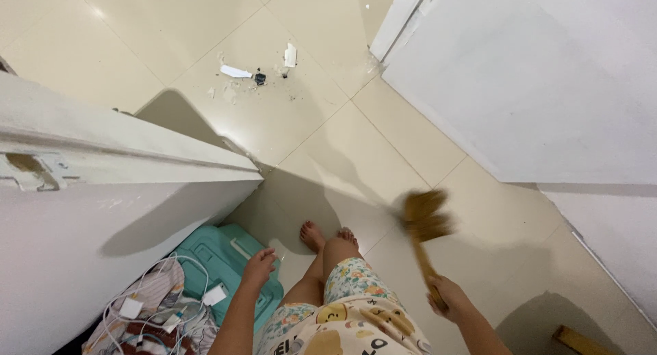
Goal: Sweeping the floor with a broom.
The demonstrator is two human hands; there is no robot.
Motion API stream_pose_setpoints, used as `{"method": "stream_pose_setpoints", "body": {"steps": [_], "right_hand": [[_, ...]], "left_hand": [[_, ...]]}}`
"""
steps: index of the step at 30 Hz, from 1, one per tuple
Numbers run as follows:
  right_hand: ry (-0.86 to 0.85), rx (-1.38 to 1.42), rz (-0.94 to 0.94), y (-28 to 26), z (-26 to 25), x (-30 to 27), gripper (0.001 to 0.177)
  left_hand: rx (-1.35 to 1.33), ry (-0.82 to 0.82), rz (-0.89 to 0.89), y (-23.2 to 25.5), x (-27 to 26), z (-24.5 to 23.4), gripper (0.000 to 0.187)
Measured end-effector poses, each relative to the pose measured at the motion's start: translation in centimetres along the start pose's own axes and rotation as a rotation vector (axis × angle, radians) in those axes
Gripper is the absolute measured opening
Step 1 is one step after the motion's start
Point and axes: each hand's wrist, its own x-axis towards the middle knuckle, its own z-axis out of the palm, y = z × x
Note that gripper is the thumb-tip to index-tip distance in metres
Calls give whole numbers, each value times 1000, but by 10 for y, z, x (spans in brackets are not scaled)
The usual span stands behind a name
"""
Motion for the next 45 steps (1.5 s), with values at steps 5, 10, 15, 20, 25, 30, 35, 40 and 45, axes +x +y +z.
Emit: {"method": "stream_pose_setpoints", "body": {"steps": [5, 10, 15, 20, 25, 30, 35, 40, 45], "right_hand": [[-254, 29, 81, -52, 114, 19, 33], [-505, 43, 63, -127, 228, 26, 34], [-533, -374, -315, -187, 262, -47, 40], [-317, -580, -579, -170, 209, -75, 59], [-188, -327, -527, -107, 103, -67, 57], [134, -136, -415, -21, -7, -62, 59], [279, 69, -235, -2, -58, -61, 53], [269, 425, -89, -38, -74, 12, 39], [-3, 459, -44, -94, -25, 90, 30]], "left_hand": [[-12, 29, 3, -28, 1, -16, 48], [-25, 55, 6, -53, 6, -21, 50], [-21, 29, -66, -36, -18, -18, 52], [-6, -6, -59, -20, -12, -12, 51], [62, -61, -31, 1, 7, 0, 50], [151, -88, 37, 21, 29, 20, 47], [171, -119, 31, 59, 22, 41, 46], [226, -82, 36, 87, 28, 46, 46], [45, -99, 45, 107, 55, 44, 48]]}}
